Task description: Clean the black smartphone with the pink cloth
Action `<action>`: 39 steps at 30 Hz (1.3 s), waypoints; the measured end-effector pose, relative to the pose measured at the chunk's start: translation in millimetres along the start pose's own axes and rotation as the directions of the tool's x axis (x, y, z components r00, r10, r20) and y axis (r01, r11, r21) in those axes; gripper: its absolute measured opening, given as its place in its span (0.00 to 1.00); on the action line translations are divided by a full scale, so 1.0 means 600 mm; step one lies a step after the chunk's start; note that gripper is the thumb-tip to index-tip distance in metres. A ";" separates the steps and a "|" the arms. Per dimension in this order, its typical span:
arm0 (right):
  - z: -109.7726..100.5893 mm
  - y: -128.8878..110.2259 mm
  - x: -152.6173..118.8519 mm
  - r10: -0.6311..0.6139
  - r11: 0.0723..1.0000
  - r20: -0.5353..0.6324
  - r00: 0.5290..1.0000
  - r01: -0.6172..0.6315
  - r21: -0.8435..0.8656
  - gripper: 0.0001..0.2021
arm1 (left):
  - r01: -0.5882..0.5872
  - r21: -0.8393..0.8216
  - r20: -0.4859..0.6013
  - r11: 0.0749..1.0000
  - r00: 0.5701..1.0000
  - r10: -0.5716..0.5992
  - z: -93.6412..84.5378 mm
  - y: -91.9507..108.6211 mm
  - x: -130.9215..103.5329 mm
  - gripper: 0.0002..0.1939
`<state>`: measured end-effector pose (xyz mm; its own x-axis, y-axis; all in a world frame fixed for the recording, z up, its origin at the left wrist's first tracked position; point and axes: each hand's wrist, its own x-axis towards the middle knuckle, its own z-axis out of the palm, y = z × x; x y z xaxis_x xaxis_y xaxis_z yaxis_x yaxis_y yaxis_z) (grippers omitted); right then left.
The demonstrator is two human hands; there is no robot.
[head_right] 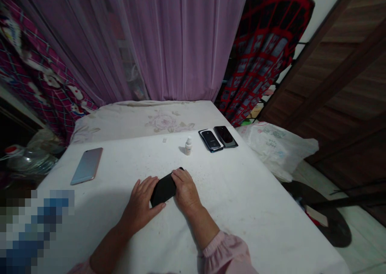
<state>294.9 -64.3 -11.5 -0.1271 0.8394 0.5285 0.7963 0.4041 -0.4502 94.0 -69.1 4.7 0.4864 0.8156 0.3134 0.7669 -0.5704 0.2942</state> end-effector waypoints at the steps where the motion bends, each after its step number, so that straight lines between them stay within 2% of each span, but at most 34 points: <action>1: 0.001 -0.001 0.001 -0.003 1.000 -0.004 1.000 0.003 0.000 0.22 | -0.003 0.001 -0.003 1.000 1.000 0.003 0.000 0.000 0.000 0.33; 8: 0.007 -0.032 -0.007 -0.117 0.991 0.066 0.991 0.113 0.070 0.24 | -0.009 0.009 -0.018 1.000 1.000 0.009 0.003 -0.001 -0.002 0.33; 15: -0.001 -0.001 0.006 0.069 0.998 -0.017 0.998 -0.069 -0.001 0.17 | -0.004 0.004 -0.002 1.000 1.000 0.004 0.000 0.000 -0.001 0.33; 19: 0.001 0.004 0.003 0.061 0.998 -0.037 0.997 -0.061 0.003 0.14 | 0.003 -0.001 -0.003 1.000 1.000 -0.003 0.002 0.000 -0.002 0.33; 21: 0.000 -0.009 -0.002 0.005 1.000 -0.006 1.000 -0.005 0.011 0.14 | 0.010 -0.005 0.004 1.000 1.000 -0.010 0.002 0.000 -0.002 0.34; 24: -0.009 -0.039 -0.009 -0.079 0.997 0.114 0.990 0.080 -0.002 0.16 | 0.015 -0.007 0.013 1.000 1.000 -0.014 0.001 0.001 -0.003 0.34; 28: -0.023 -0.069 -0.011 -0.066 0.996 0.214 0.975 0.079 -0.048 0.22 | 0.016 -0.009 0.010 1.000 1.000 -0.016 0.001 0.001 -0.002 0.33; 31: -0.025 -0.070 -0.008 -0.025 0.996 0.208 0.978 0.041 -0.075 0.22 | 0.017 -0.012 0.002 1.000 1.000 -0.017 0.001 0.001 -0.002 0.33; 37: -0.023 -0.048 -0.001 0.077 0.983 0.163 0.984 -0.048 -0.175 0.20 | 0.004 -0.017 0.004 1.000 1.000 -0.004 -0.001 0.001 -0.002 0.33; 39: -0.026 -0.046 -0.002 0.065 0.984 0.180 0.982 -0.033 -0.175 0.21 | 0.010 -0.017 0.006 1.000 1.000 -0.009 -0.002 0.002 -0.002 0.33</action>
<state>282.5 -82.1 11.8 -0.1795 0.9154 0.3602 0.8912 0.3064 -0.3345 93.8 -70.9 5.9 0.4816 0.8215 0.3054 0.7642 -0.5642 0.3126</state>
